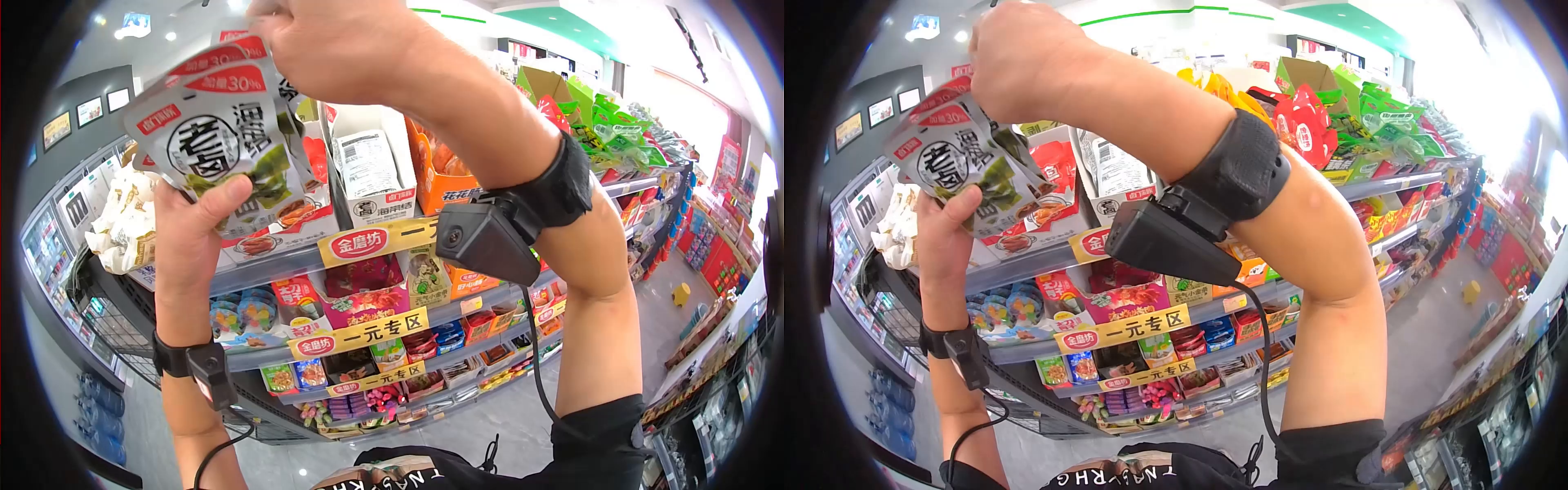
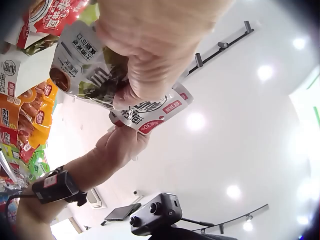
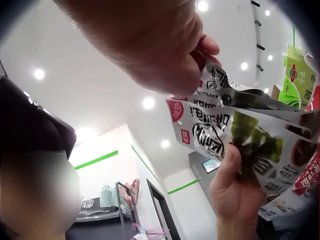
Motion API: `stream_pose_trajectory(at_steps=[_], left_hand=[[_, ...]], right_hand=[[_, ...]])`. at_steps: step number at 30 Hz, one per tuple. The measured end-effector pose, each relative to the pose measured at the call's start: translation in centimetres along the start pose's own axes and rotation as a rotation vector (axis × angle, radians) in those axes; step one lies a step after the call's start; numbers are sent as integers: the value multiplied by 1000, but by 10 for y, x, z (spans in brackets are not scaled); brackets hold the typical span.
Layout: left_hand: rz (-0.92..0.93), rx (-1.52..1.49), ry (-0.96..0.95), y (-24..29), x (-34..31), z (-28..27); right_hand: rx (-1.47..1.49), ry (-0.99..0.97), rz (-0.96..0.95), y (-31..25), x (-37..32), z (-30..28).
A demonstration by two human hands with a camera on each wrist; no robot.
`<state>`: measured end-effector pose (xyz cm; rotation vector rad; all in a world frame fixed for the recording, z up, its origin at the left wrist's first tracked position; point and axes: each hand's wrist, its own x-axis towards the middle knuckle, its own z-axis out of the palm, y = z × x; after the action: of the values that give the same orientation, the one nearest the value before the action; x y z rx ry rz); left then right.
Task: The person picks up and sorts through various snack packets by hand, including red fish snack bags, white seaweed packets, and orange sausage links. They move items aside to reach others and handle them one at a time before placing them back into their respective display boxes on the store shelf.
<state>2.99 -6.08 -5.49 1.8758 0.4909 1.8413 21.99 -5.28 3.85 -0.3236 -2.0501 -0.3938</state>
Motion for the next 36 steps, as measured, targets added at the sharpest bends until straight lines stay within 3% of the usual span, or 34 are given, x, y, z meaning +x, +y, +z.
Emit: stream_pose_trajectory(at_steps=[2,5,7,10,13,17,19,22,25,29,30,33,34,36], left_hand=[[-31,36,-62,-5,-3,-10],[-59,23,-67,-4,-9,-13],[-80,-45,-67,-4,-14,-16],[-299,-127,-94,-1,-27,-14],[-471,-169,-113,-1,-43,-12],[-448,-185,27,2,-58,-23],[-441,-211,23,3,-58,-35],[-443,-213,43,3,-60,-42],[-434,-181,49,0,-63,-39],[-463,-196,53,-2,-63,-38],[-470,-202,56,-3,-63,-39],[-467,-216,80,-5,-66,-43],[-471,-215,78,-5,-67,-45],[-476,-213,73,-5,-69,-48]], right_hand=[[34,-53,189,8,15,22],[459,-69,476,1,8,27],[575,-80,460,8,7,41],[630,-130,405,19,-2,62],[424,-325,189,21,-11,66],[74,-583,339,45,-2,40],[-331,-833,308,67,-5,37],[-679,-1128,218,92,-21,54],[-795,-1201,271,98,-22,65],[-663,-1216,243,98,-29,78],[-679,-1388,370,91,-24,84],[-544,-1386,290,125,-48,101],[-506,-1263,138,131,-58,103],[-487,-1331,191,134,-64,108]])
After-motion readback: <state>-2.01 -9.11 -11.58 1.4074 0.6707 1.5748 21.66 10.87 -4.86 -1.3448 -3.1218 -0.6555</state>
